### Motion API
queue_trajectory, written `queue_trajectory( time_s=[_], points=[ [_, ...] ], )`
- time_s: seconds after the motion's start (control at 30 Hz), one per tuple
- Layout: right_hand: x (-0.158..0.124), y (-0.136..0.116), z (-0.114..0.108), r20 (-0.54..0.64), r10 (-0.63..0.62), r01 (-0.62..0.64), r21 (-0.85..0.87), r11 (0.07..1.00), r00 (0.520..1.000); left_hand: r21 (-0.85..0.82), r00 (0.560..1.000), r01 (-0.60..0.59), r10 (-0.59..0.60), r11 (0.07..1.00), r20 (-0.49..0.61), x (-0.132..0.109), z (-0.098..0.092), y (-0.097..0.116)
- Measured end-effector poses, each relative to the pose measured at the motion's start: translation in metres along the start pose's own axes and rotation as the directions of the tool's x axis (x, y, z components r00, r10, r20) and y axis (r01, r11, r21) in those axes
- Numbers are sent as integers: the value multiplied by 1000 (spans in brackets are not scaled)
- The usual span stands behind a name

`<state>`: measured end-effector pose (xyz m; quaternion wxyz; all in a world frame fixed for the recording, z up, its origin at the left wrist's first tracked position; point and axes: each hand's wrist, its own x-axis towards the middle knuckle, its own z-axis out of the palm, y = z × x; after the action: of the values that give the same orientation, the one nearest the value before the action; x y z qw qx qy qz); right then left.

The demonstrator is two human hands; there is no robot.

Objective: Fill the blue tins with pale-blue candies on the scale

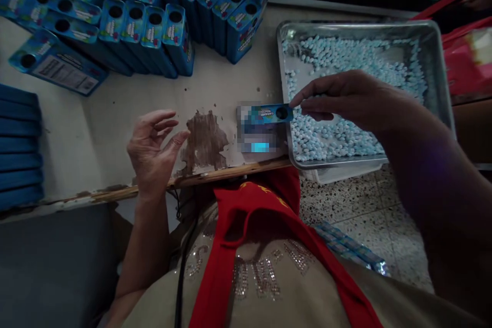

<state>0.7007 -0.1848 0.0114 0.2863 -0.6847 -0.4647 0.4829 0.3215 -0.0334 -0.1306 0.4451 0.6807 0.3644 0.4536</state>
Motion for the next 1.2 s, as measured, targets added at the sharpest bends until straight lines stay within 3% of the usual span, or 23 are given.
queue_trajectory(
  time_s=[0.23,0.53,0.67,0.83,0.97,1.1,1.2],
  points=[
    [-6,-18,5,-28,-68,69,45,997,997,8,999,29,-29,1000,22,-9,10,-1],
    [4,-26,9,-23,-101,91,-267,959,995,92,987,141,-147,986,65,-15,6,-5],
    [4,-30,10,-20,-101,90,-307,947,995,102,978,178,-187,979,92,-13,9,0],
    [4,-25,14,-18,-42,37,-240,970,999,86,969,171,-183,982,165,-11,20,10],
    [7,-24,20,-44,-32,24,-176,984,999,19,972,109,-110,994,206,-9,34,12],
    [8,-21,23,-70,-17,16,-21,1000,997,7,960,33,-34,999,277,-4,51,23],
    [5,-9,20,-152,-8,26,121,992,988,2,950,-33,31,999,311,3,62,35]
  ],
)
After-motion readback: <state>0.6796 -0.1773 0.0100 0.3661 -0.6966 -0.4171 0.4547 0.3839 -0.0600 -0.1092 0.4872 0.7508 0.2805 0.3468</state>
